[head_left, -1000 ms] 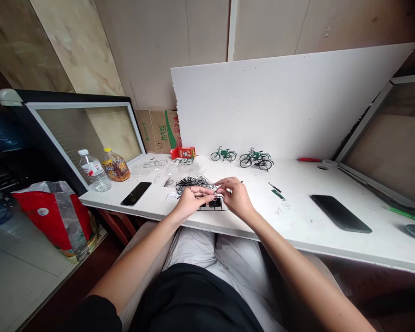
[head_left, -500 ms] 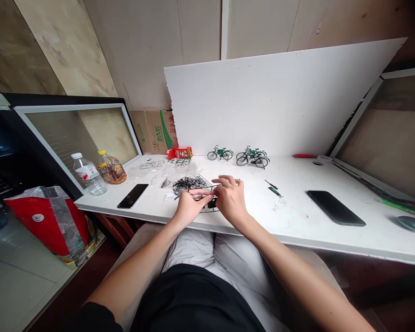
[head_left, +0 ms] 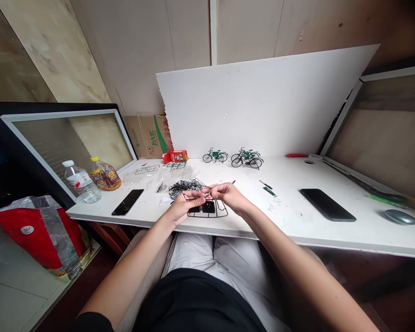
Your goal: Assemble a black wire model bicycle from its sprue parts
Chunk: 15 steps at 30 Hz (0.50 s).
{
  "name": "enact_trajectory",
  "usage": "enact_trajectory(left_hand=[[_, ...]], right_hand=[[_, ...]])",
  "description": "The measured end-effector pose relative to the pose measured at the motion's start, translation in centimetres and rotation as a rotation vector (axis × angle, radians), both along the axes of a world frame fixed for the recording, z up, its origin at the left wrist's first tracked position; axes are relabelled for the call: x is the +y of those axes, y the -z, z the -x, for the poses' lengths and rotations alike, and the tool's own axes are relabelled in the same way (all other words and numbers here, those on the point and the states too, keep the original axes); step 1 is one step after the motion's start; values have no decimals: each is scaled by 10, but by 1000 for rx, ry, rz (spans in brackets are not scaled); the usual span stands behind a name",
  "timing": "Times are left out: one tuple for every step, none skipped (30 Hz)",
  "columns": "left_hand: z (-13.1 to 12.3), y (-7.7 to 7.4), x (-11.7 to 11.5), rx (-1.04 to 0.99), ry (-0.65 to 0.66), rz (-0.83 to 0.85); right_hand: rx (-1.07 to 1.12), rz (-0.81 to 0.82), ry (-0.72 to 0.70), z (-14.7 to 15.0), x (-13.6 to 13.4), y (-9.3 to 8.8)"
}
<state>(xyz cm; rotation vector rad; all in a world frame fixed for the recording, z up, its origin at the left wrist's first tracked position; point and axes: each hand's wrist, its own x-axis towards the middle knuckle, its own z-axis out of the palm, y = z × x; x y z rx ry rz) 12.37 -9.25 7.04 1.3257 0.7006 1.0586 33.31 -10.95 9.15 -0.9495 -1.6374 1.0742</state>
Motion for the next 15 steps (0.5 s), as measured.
enact_trajectory(left_hand=[[-1,-1,-1,48,-39,-22],[-4,-1,-2,96,-86,-49],[-6,-1,-5,136,-131,-77],[-9,-2,-7,162,-174,-105],[-12,-2,-10,172,-210,-128],[-15,-3,-13,173,-236,-145],[-17,-4,-15,171,-258,-154],[-18,-5,-16,165,-268,-153],[-18,-6,-17,159,-265,-140],[-17,-7,-16,149,-247,-117],[-16,-7,-14,132,-216,-83],[-13,-7,-11,104,-175,-44],[-11,-7,-8,66,-129,-4],[-8,-6,-5,26,-81,32],[-6,-5,-2,-9,-37,60]], right_hand=[[-103,-94,151,3,-2,0],[-228,-205,311,6,-5,0],[-375,-324,440,10,-8,0],[-505,-429,525,13,-11,0],[-606,-512,554,16,-13,1],[-664,-563,559,19,-14,2],[-676,-581,561,20,-14,3],[-651,-573,553,19,-12,3],[-591,-543,543,18,-9,3],[-504,-495,517,14,-6,3],[-395,-425,471,10,-2,2],[-268,-329,405,5,2,2],[-157,-215,287,-1,6,2],[-65,-104,151,-5,10,3],[-5,-11,13,-9,13,5]])
